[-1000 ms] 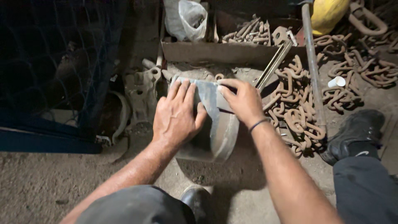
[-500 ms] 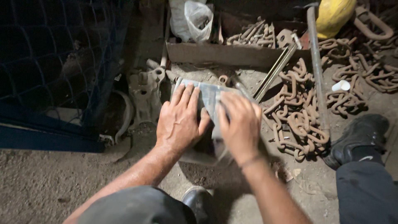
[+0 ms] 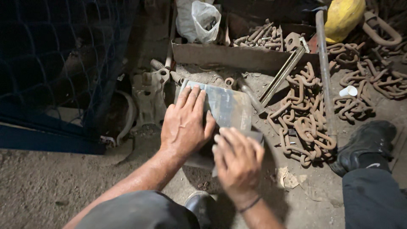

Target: The person holds a curved metal piece on a concrete surface and repeatedly rubs its surface with a small abrasive block. The person repositions the metal piece several times to work different areas. The surrounding area contains chains, bolts, and other metal parts.

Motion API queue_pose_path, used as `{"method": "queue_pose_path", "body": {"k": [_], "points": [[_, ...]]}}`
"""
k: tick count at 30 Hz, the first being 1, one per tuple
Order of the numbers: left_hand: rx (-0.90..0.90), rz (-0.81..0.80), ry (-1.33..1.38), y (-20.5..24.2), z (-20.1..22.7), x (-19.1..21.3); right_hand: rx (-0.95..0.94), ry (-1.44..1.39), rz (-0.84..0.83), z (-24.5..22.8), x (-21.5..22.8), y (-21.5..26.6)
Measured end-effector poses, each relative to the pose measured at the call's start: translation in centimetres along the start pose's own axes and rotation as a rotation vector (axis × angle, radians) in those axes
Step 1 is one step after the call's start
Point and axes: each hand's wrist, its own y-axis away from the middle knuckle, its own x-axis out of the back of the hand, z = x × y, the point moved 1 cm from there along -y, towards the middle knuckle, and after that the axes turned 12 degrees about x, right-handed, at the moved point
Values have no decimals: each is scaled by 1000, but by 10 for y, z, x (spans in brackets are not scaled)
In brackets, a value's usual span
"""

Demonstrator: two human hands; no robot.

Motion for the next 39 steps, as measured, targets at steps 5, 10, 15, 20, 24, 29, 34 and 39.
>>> {"method": "queue_pose_path", "body": {"k": [5,10,15,20,24,29,34,39], "points": [[10,28,94,-5,0,4,-143,-108,-47,59,-23,-67],[249,172,317,-6,-14,-2,-244,-200,-117,91,-45,-83],[706,18,549,-12,-34,-23,-61,21,31,34,-26,-46],[702,-111,632,-21,-50,-39,116,12,38,-28,-15,-5],[711,-143,653,-10,-57,-43,7,-44,20,8,-32,-41],[721,-151,846,-12,-58,-44,-398,-223,-392,64,-48,-118],[773,-203,1030,-17,-63,-52,-5,-65,-11,12,-41,-65],[738,-166,943,-13,-60,-47,136,41,-9,-45,-37,-18]]}}
